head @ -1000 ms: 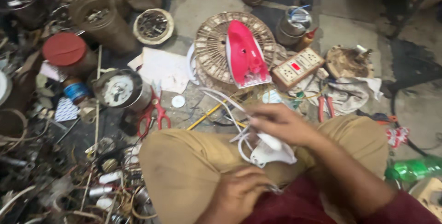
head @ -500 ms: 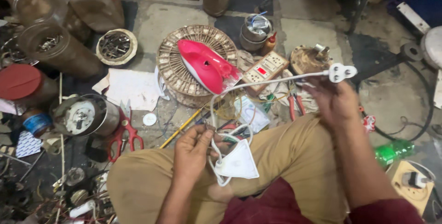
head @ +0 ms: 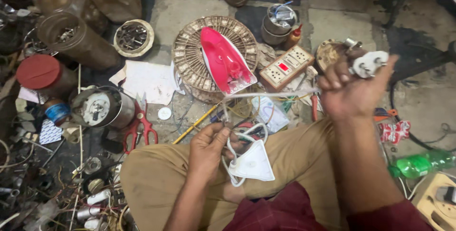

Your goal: The person repairs an iron by disassembling the housing, checking internal connections with a screwdriver, and manipulating a power cord.

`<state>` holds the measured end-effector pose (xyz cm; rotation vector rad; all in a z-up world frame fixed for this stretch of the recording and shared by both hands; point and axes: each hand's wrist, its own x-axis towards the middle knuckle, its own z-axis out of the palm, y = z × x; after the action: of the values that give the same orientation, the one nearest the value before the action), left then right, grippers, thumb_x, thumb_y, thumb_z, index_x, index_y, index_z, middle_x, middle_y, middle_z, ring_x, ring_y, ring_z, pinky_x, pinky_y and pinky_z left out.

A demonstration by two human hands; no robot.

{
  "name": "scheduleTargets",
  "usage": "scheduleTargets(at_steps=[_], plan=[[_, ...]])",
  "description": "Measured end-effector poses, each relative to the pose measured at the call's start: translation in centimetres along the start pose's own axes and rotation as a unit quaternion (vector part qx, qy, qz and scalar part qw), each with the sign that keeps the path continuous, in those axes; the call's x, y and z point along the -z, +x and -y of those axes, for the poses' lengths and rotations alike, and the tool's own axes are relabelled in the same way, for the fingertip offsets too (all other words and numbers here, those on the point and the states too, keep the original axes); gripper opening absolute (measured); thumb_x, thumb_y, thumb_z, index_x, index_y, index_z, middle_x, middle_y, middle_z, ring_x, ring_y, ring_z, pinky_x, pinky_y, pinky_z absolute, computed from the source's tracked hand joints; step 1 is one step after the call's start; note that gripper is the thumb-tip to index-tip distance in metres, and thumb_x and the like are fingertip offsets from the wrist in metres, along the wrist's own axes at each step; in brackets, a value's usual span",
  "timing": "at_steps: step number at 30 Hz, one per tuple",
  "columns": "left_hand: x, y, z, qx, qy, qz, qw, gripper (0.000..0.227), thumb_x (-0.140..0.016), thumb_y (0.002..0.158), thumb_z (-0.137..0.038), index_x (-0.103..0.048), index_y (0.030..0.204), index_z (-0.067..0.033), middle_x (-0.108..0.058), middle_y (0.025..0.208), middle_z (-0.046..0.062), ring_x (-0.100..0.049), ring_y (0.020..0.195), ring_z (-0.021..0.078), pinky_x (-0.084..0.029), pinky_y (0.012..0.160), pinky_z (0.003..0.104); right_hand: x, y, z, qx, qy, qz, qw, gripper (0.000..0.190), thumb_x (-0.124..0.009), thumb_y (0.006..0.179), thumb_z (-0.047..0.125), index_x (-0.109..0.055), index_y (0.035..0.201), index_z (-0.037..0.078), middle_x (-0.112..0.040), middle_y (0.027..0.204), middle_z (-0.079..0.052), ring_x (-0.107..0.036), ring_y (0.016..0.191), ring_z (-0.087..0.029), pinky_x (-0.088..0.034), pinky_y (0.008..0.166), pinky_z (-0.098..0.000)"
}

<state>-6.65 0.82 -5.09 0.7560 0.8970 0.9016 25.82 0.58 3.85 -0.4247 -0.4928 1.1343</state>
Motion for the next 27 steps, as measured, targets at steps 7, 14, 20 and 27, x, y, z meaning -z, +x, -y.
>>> scheduleTargets(at_steps=[7, 14, 20, 27], plan=[[0.1, 0.2, 0.0, 0.011, -0.017, -0.017, 1.000, 0.014, -0.063, 0.100, -0.011, -0.062, 0.108, 0.0011, -0.074, 0.088, 0.013, -0.071, 0.068, 0.0168, -0.053, 0.053, 0.027, 4.8, 0.6, 3.9, 0.012, -0.318, -0.089, 0.944, 0.046, -0.047, 0.108, 0.045, -0.062, 0.132, 0.009, -0.052, 0.088, -0.001, -0.050, 0.075, -0.017, -0.045, 0.066, -0.0396], [-0.6, 0.4, -0.4, 0.001, 0.015, -0.014, 1.000, 0.025, -0.062, 0.095, -0.005, -0.057, 0.119, -0.0006, -0.077, 0.102, 0.012, -0.072, 0.088, 0.0146, -0.060, 0.071, 0.028, 17.1, 5.8, -1.9, 0.059, -0.755, -0.089, 0.646, 0.045, -0.068, 0.104, 0.019, -0.061, 0.141, -0.004, -0.071, 0.117, -0.017, -0.070, 0.101, -0.026, -0.054, 0.087, -0.0387], [-0.6, 0.7, -0.4, 0.010, 0.022, -0.048, 0.999, 0.025, -0.066, 0.093, -0.005, -0.059, 0.116, 0.0014, -0.078, 0.102, 0.015, -0.074, 0.087, 0.0173, -0.060, 0.069, 0.029, 16.4, 7.7, -6.1, -0.004, -0.827, -0.024, 0.561, 0.038, -0.078, 0.090, 0.021, -0.072, 0.122, 0.000, -0.075, 0.103, -0.022, -0.073, 0.092, -0.032, -0.056, 0.085, -0.0420], [-0.3, 1.3, 0.7, 0.018, 0.021, -0.056, 0.998, 0.023, -0.071, 0.091, -0.008, -0.061, 0.111, 0.0000, -0.080, 0.099, 0.015, -0.075, 0.085, 0.0180, -0.059, 0.066, 0.029, 13.6, 7.4, -7.9, 0.000, -0.821, -0.006, 0.571, 0.037, -0.077, 0.085, 0.019, -0.073, 0.120, 0.006, -0.075, 0.093, -0.019, -0.074, 0.085, -0.033, -0.058, 0.081, -0.0418]])
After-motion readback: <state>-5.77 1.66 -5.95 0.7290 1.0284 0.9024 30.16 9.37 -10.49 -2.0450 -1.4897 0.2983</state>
